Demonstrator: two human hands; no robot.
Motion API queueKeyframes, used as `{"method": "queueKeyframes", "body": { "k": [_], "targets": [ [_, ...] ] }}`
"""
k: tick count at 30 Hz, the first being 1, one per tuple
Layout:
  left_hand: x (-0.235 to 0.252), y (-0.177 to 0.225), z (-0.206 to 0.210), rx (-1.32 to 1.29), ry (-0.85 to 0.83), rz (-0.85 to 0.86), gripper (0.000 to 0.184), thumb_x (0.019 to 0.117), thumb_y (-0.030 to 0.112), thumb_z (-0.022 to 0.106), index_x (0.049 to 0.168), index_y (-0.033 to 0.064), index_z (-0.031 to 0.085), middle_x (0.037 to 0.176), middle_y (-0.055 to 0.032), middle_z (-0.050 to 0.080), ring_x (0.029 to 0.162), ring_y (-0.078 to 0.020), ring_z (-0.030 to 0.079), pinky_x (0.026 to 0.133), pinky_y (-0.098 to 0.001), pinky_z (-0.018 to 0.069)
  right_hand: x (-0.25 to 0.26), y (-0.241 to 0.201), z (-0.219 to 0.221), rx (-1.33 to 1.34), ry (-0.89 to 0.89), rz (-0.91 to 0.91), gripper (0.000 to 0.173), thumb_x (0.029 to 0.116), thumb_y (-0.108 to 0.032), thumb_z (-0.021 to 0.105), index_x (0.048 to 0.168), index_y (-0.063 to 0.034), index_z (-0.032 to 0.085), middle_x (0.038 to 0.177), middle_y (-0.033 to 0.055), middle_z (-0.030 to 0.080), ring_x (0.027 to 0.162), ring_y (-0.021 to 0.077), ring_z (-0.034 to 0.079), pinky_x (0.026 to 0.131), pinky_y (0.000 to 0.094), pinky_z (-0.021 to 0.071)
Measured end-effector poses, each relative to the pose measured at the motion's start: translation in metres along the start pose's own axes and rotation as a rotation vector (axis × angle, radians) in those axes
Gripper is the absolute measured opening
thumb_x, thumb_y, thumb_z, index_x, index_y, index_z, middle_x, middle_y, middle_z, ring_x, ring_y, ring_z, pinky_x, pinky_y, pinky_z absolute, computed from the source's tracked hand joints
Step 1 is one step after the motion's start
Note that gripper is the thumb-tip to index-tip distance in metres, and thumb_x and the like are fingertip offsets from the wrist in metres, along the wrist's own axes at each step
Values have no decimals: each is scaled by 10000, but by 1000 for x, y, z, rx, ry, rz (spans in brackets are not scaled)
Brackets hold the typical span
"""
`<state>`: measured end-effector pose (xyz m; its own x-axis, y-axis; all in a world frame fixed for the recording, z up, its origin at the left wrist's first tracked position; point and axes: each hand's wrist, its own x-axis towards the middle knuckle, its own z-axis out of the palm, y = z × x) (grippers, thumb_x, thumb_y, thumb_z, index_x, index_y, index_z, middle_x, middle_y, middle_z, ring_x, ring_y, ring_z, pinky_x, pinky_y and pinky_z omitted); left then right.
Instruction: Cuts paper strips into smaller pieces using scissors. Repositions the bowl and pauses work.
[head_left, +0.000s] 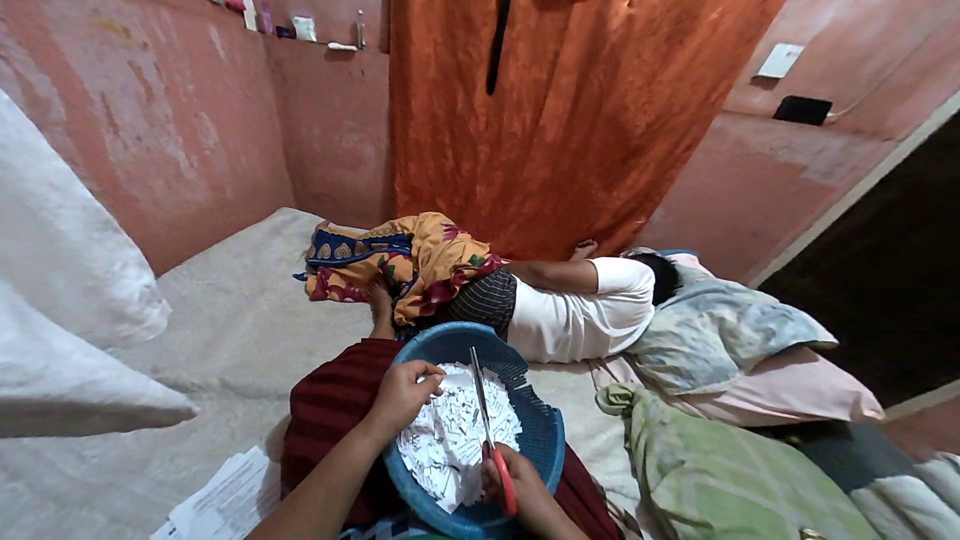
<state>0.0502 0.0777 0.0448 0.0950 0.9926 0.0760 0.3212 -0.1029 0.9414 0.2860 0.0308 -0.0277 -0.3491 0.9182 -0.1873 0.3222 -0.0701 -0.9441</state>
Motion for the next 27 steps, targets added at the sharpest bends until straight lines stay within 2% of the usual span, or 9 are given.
{"method": "queueKeyframes", "body": {
  "k": [5, 8, 12, 15, 17, 21, 25, 27],
  "targets": [
    [1, -3, 2, 19, -22, 8, 188, 1028, 114, 581, 1100, -7, 706, 896, -48, 712, 697, -57, 625, 689, -248, 531, 2, 0, -2, -68, -67, 20, 400, 915, -396, 623, 1072, -30, 584, 800, -8, 593, 706, 77, 592, 685, 296, 519],
    [2, -3, 4, 41, -84, -16, 210, 1035, 126, 576, 1129, -14, 702, 954, -80, 718, 748, -90, 653, 735, -284, 553, 2, 3, 0, -56, -44, 0, 345, 946, -368, 611, 1027, -33, 596, 772, -8, 594, 684, 77, 593, 673, 295, 523],
    [3, -7, 8, -12, -88, -35, 189, 1032, 118, 587, 1117, -10, 697, 913, -51, 707, 706, -49, 630, 699, -237, 540, -1, 1, 1, -20, 8, -9, 285, 994, -314, 569, 966, -32, 599, 736, -9, 581, 646, 75, 585, 638, 280, 520],
    [4, -9, 10, -67, -51, -33, 173, 1031, 106, 586, 1107, -11, 690, 894, -40, 702, 692, -49, 628, 677, -230, 537, -1, 1, 1, 6, 8, 11, 275, 948, -308, 611, 993, -37, 594, 739, -11, 595, 645, 79, 599, 637, 285, 532],
    [4, -10, 11, -103, -24, -15, 160, 1025, 98, 593, 1091, -14, 686, 871, -34, 702, 670, -46, 627, 657, -220, 535, 1, 1, 0, -30, -26, 28, 342, 920, -359, 621, 1038, -39, 585, 780, -12, 594, 685, 77, 600, 667, 290, 527],
    [4, -10, 11, -92, -48, -30, 161, 1022, 96, 597, 1100, -15, 686, 897, -41, 702, 693, -50, 637, 675, -226, 544, 3, 1, -1, -79, -65, 39, 383, 901, -388, 647, 1049, -39, 588, 794, -2, 592, 700, 86, 591, 678, 304, 513],
    [4, -13, 12, -83, -64, -18, 165, 1021, 107, 602, 1095, -12, 689, 872, -29, 703, 672, -41, 623, 662, -221, 533, 1, 3, 2, -38, -21, 3, 295, 982, -331, 614, 974, -37, 593, 736, -7, 579, 643, 75, 585, 642, 280, 522],
    [3, -12, 12, -106, -45, -15, 155, 1021, 100, 601, 1086, -13, 685, 866, -28, 701, 672, -41, 626, 662, -218, 535, 0, 3, 2, -18, -4, -6, 267, 984, -304, 597, 966, -38, 591, 722, -9, 585, 631, 77, 591, 632, 279, 529]
  ]
}}
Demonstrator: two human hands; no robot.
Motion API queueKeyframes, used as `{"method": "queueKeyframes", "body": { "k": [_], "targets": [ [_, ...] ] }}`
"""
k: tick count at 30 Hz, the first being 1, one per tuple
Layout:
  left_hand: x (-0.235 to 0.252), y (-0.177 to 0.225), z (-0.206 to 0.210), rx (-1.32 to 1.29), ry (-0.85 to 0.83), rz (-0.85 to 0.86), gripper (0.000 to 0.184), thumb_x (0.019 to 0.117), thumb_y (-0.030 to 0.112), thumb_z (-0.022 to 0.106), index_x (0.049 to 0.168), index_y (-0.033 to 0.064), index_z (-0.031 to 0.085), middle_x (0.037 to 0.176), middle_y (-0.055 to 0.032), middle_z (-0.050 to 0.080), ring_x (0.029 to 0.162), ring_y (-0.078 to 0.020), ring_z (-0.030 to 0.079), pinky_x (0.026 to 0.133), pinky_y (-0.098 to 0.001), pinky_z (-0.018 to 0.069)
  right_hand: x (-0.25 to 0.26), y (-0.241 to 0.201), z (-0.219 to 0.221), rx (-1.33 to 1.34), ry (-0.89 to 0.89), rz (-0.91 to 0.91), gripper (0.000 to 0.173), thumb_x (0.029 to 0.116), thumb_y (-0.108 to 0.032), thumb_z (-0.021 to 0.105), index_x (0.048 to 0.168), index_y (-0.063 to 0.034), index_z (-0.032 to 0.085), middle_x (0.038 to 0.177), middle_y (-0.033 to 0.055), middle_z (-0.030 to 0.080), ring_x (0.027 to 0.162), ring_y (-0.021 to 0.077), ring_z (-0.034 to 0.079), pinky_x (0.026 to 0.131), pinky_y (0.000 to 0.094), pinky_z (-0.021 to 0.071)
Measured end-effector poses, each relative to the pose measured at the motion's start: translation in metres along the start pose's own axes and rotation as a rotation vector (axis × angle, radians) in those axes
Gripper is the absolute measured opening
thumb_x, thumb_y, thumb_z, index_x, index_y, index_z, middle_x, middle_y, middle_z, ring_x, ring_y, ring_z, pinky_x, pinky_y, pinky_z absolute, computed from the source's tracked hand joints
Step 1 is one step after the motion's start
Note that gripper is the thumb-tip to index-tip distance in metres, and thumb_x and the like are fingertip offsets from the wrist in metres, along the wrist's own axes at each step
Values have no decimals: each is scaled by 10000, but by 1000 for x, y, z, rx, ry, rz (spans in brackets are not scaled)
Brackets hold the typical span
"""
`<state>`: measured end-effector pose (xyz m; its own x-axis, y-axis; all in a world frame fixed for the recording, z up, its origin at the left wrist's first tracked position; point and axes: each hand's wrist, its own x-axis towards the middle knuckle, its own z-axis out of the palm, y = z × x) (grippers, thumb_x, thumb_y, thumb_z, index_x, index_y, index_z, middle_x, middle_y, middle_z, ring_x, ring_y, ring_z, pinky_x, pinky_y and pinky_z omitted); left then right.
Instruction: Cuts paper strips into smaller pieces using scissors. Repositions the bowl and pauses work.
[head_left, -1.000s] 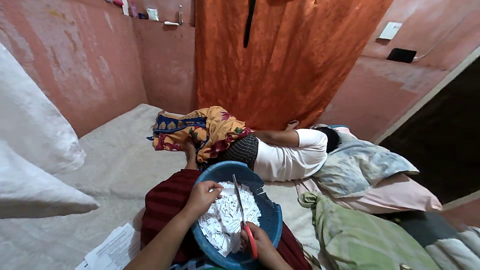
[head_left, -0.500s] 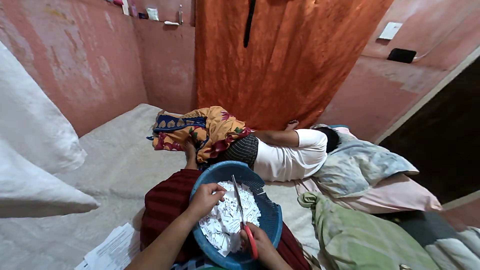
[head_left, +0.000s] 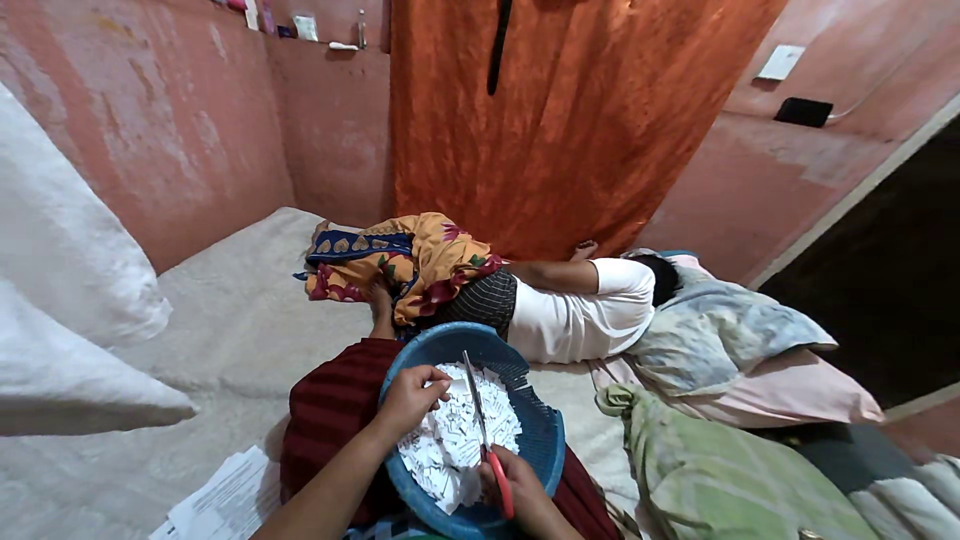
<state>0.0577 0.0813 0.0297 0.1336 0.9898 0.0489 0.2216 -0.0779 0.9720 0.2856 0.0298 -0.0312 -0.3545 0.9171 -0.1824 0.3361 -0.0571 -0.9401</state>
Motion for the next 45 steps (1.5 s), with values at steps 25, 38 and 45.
{"method": "queueKeyframes", "body": {
  "k": [25, 38, 45],
  "targets": [
    [0, -5, 3, -99, 58, 15, 114, 999, 74, 625, 1061, -14, 666, 798, -9, 698, 646, -51, 643, 639, -222, 550, 2, 0, -2, -42, -44, 22, 382, 919, -375, 633, 1065, -25, 589, 802, 5, 604, 706, 93, 606, 688, 314, 531],
    [0, -4, 3, -124, 53, 9, 94, 996, 70, 634, 1037, -10, 665, 782, -4, 701, 627, -46, 641, 623, -211, 549, 2, -2, -2, -81, -48, 25, 360, 921, -361, 629, 1046, -26, 591, 788, 13, 595, 696, 103, 597, 674, 323, 523],
    [-1, 0, 3, -75, 9, -50, 113, 986, 82, 660, 1045, -13, 647, 784, -18, 707, 613, -62, 649, 611, -227, 553, 4, 2, -2, -129, -68, 7, 408, 970, -424, 603, 1019, -18, 602, 775, 35, 602, 689, 128, 608, 681, 349, 534]
  ]
}}
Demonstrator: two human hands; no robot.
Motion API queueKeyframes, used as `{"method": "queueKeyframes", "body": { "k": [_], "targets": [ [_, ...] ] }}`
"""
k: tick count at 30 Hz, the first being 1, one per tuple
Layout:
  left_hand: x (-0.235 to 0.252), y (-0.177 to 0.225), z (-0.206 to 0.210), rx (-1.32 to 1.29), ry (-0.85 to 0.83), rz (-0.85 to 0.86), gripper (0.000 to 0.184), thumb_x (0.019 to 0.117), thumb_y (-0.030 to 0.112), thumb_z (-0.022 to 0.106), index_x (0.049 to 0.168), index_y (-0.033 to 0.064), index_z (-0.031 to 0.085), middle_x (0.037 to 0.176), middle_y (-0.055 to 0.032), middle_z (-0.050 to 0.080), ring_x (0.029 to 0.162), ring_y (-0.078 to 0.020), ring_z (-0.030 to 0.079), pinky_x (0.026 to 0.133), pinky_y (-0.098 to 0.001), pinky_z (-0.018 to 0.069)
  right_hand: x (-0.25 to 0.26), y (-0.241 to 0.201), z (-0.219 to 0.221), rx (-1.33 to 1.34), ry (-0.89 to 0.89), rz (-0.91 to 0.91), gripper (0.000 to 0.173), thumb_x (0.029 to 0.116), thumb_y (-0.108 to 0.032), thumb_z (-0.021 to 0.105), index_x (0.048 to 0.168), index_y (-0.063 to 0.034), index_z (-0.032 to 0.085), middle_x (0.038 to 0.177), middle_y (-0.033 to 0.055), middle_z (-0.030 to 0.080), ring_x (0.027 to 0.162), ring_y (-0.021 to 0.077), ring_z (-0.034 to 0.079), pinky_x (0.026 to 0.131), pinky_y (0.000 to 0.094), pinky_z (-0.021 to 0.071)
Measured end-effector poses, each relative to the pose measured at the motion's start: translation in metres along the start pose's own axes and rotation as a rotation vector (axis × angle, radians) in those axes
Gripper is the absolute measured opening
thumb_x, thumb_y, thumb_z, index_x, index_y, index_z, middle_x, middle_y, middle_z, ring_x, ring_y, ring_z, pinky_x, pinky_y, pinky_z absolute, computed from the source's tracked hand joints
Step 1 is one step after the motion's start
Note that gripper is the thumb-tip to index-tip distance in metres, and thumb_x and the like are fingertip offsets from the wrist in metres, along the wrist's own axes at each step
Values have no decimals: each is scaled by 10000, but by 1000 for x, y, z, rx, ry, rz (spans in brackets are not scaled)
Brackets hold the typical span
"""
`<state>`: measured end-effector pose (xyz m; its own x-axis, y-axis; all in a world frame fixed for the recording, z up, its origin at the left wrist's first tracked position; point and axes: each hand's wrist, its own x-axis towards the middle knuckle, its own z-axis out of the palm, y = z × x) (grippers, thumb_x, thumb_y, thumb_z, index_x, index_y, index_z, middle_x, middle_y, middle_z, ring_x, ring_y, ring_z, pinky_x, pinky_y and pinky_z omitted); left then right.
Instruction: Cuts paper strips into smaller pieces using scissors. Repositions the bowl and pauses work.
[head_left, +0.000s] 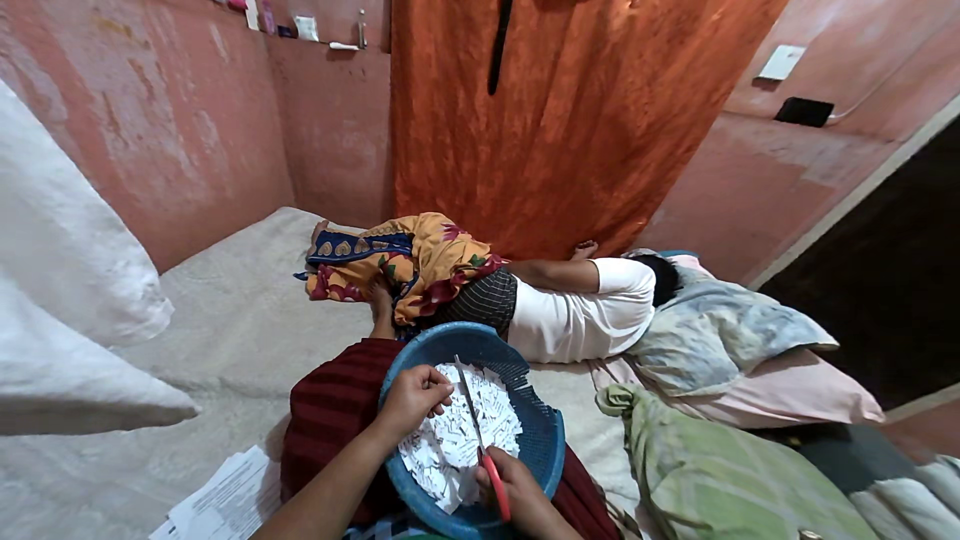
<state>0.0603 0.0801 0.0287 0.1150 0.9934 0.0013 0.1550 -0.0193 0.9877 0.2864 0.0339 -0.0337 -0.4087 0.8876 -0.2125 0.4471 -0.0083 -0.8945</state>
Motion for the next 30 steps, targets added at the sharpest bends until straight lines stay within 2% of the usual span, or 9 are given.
{"method": "queueKeyframes", "body": {
  "k": [2, 5, 10, 14, 18, 21, 25, 30],
  "targets": [
    [-1, 2, 0, -10, 7, -13, 107, 986, 83, 663, 1034, -7, 628, 776, -21, 704, 601, -62, 644, 601, -223, 546, -1, -1, 1, -1, 29, -20, 398, 976, -411, 597, 1000, -14, 605, 759, 34, 602, 678, 126, 610, 678, 345, 536],
    [-1, 2, 0, -32, 24, -11, 101, 987, 82, 664, 1028, -2, 627, 765, -21, 708, 594, -66, 649, 593, -225, 550, -2, -1, 1, 29, 30, -8, 362, 934, -374, 633, 1013, -22, 597, 760, 19, 597, 670, 113, 604, 663, 330, 536],
    [0, 0, 1, -59, 27, 3, 93, 977, 70, 671, 1015, -3, 628, 760, -19, 708, 597, -71, 657, 594, -225, 557, -1, -3, -1, -4, -27, 14, 458, 871, -427, 678, 1070, -24, 594, 800, 18, 595, 705, 110, 592, 683, 338, 517],
    [-1, 0, 1, -37, -15, 6, 100, 985, 83, 665, 1025, -6, 639, 780, -20, 712, 610, -70, 662, 604, -228, 563, 0, 2, 2, 42, 10, -9, 378, 934, -404, 654, 1008, -38, 596, 761, 3, 583, 667, 92, 587, 659, 310, 521],
    [-1, 0, 1, -25, -24, -3, 115, 1032, 91, 594, 1058, -15, 632, 816, -26, 719, 643, -68, 674, 633, -232, 570, -2, 1, 3, 61, 61, -22, 349, 964, -381, 625, 982, -33, 605, 739, 6, 591, 645, 94, 598, 645, 307, 535],
    [-1, 0, 1, -35, -11, -3, 125, 1047, 88, 563, 1076, -15, 626, 826, -35, 729, 652, -73, 683, 641, -238, 574, -2, 0, 2, 76, 56, 1, 342, 903, -375, 668, 985, -52, 595, 739, -12, 582, 647, 83, 587, 640, 299, 523],
    [-3, 3, 2, -63, 4, -16, 103, 1019, 71, 604, 1065, -21, 618, 804, -50, 725, 638, -98, 690, 615, -249, 576, 0, -1, 1, 6, -15, 21, 484, 846, -453, 707, 1053, -31, 596, 803, 14, 589, 703, 109, 580, 677, 336, 509],
    [-2, 2, 3, -72, 6, -33, 107, 995, 87, 660, 1009, -7, 611, 774, -45, 728, 621, -98, 693, 594, -239, 573, 0, 2, 2, -8, 24, -3, 378, 946, -402, 653, 1007, -31, 616, 763, 24, 593, 673, 117, 589, 665, 337, 517]
  ]
}}
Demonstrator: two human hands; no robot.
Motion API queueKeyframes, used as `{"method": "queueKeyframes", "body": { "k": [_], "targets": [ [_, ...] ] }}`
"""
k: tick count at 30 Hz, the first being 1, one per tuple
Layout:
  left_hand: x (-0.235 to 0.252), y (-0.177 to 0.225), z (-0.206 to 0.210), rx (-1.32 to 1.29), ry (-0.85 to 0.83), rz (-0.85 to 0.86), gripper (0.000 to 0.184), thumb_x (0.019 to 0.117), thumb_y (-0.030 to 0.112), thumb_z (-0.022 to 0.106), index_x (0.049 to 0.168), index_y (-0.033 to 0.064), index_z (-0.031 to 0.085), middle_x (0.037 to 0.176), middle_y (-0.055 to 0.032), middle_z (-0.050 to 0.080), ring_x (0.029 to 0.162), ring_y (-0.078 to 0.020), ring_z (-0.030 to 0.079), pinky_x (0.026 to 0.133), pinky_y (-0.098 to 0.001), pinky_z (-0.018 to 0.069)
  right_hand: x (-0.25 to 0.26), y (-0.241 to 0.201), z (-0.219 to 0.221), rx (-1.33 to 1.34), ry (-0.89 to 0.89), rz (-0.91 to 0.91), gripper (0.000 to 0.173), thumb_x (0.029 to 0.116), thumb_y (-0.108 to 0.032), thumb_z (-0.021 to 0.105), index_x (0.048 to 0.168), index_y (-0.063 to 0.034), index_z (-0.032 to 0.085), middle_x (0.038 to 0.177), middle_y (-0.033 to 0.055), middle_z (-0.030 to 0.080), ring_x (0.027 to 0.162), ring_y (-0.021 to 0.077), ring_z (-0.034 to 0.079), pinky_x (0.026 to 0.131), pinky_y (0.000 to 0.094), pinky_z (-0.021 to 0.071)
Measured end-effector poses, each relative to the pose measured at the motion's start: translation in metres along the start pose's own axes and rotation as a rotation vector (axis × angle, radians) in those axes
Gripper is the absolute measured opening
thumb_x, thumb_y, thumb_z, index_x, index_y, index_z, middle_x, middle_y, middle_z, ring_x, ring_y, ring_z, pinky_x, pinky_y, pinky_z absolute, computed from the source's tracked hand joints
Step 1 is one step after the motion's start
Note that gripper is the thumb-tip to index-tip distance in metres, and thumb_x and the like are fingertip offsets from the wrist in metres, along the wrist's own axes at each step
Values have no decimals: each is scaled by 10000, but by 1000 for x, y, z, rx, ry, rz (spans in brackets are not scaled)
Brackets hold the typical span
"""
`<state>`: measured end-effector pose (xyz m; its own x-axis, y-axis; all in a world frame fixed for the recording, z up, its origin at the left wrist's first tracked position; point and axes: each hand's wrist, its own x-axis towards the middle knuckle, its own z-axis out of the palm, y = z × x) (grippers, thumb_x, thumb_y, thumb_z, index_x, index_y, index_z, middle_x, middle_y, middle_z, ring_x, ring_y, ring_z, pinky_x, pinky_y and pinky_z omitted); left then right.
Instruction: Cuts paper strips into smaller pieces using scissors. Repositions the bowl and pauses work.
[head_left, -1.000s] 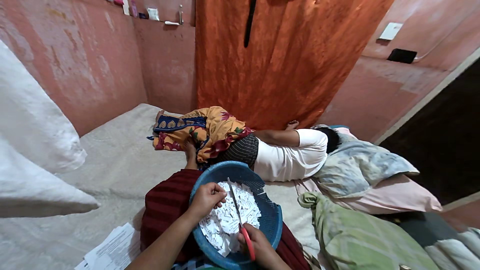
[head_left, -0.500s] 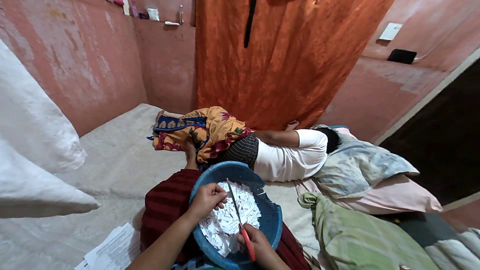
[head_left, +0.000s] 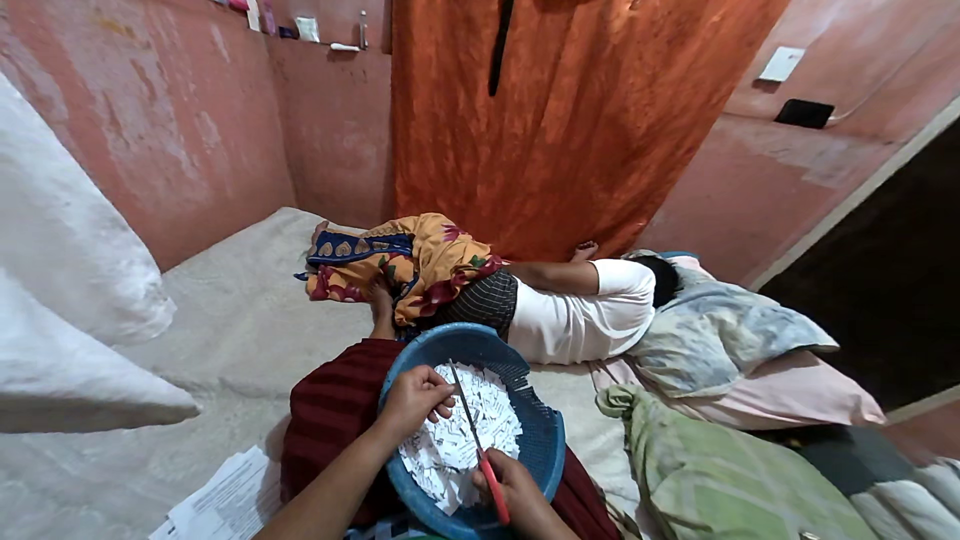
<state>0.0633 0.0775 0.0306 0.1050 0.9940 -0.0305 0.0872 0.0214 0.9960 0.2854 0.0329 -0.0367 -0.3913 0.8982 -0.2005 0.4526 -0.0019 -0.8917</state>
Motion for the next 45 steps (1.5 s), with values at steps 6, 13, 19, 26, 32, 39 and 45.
{"method": "queueKeyframes", "body": {
  "k": [6, 13, 19, 26, 32, 39, 45],
  "targets": [
    [0, 0, -1, -22, -32, -8, 89, 1039, 54, 562, 1065, -23, 596, 804, -52, 726, 656, -101, 698, 642, -252, 582, -1, 0, 0, 13, 18, -10, 371, 956, -403, 642, 990, -34, 615, 748, 18, 593, 653, 112, 592, 654, 327, 524],
    [0, 0, -1, -49, 15, -19, 95, 1050, 59, 546, 1083, -19, 589, 828, -59, 733, 659, -103, 701, 631, -249, 579, -2, -7, -2, 3, -14, 42, 444, 876, -414, 696, 1058, -21, 600, 803, 32, 591, 704, 126, 583, 682, 355, 511],
    [1, 0, -1, -2, -23, -27, 109, 1045, 69, 556, 1076, -21, 609, 825, -50, 733, 647, -91, 687, 616, -236, 563, 1, -4, -2, -55, -42, 36, 446, 906, -433, 694, 1060, -21, 620, 814, 56, 615, 714, 152, 602, 695, 379, 521],
    [2, 0, 0, 129, -57, -40, 142, 1056, 91, 539, 1108, -24, 605, 876, -68, 732, 712, -104, 701, 673, -267, 573, -3, -4, -1, 62, 46, -8, 348, 959, -379, 628, 979, -32, 608, 739, 11, 593, 644, 106, 595, 639, 320, 529],
    [9, -6, 8, 841, -372, -4, 361, 1037, 102, 536, 1383, 19, 592, 1326, -245, 618, 1211, -393, 619, 1061, -561, 465, -8, -1, 3, 259, 224, -153, 424, 895, -354, 599, 1093, 20, 569, 839, -11, 615, 722, 61, 626, 695, 271, 565],
    [-1, -14, 28, 1146, -539, 117, 277, 1015, 154, 611, 1240, 24, 702, 1471, -258, 505, 1385, -457, 448, 1107, -611, 400, -7, 10, 8, 498, 361, -263, 431, 988, -420, 508, 1110, -8, 536, 860, -46, 639, 736, 40, 647, 684, 224, 571],
    [-2, 1, 51, 1290, -627, 128, 270, 1020, 50, 522, 1219, -68, 661, 1322, -295, 592, 1293, -481, 523, 1054, -635, 423, -9, 9, 11, 518, 370, -347, 550, 958, -521, 577, 1129, 0, 528, 889, -57, 651, 749, 29, 654, 694, 220, 578]
  ]
}}
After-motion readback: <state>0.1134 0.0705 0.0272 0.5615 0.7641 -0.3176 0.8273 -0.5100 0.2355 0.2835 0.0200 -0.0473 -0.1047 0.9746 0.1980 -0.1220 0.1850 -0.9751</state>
